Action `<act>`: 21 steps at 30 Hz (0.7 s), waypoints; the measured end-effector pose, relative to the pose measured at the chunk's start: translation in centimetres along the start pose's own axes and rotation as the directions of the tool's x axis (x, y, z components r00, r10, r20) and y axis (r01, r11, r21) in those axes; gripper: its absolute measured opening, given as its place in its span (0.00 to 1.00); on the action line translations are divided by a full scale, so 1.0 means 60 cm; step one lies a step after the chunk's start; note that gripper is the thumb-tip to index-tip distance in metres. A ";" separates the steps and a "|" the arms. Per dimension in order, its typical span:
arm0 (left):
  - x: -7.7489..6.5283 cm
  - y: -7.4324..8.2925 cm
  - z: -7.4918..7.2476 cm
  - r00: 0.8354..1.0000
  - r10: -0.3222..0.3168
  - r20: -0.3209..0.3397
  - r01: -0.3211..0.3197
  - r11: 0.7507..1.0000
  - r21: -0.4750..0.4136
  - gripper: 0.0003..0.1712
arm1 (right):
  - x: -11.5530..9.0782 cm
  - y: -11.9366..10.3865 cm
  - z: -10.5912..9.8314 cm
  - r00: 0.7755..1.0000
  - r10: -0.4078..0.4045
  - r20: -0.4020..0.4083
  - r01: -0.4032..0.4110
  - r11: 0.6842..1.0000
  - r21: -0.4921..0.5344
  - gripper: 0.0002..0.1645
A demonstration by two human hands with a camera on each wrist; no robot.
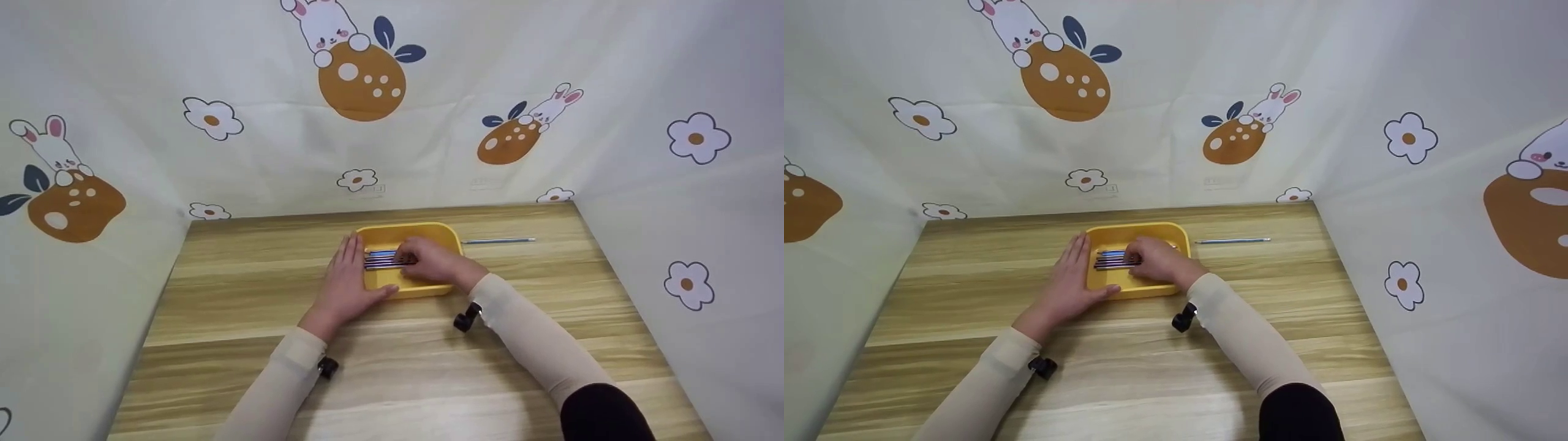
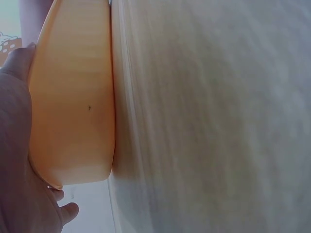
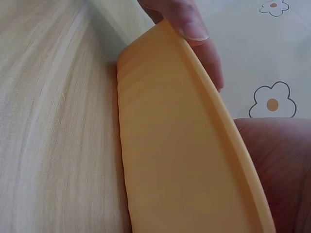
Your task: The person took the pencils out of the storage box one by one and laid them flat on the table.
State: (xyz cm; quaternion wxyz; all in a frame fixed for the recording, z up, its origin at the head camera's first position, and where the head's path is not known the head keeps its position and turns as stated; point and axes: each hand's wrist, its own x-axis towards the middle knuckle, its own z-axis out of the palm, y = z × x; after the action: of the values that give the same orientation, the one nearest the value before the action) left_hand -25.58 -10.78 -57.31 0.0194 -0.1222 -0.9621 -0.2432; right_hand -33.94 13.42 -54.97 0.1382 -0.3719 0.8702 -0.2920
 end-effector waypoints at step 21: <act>-0.001 0.001 -0.002 1.000 -0.013 0.007 0.013 1.000 -0.005 0.81 | 0.004 0.009 0.010 1.000 -0.025 0.002 0.025 0.996 -0.088 0.09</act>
State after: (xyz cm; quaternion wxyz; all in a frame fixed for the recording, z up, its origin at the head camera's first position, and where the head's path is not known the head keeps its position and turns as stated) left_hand -25.50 -10.77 -57.19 0.0142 -0.1170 -0.9622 -0.2455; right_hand -34.15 13.30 -55.76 0.1182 -0.3885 0.8776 -0.2547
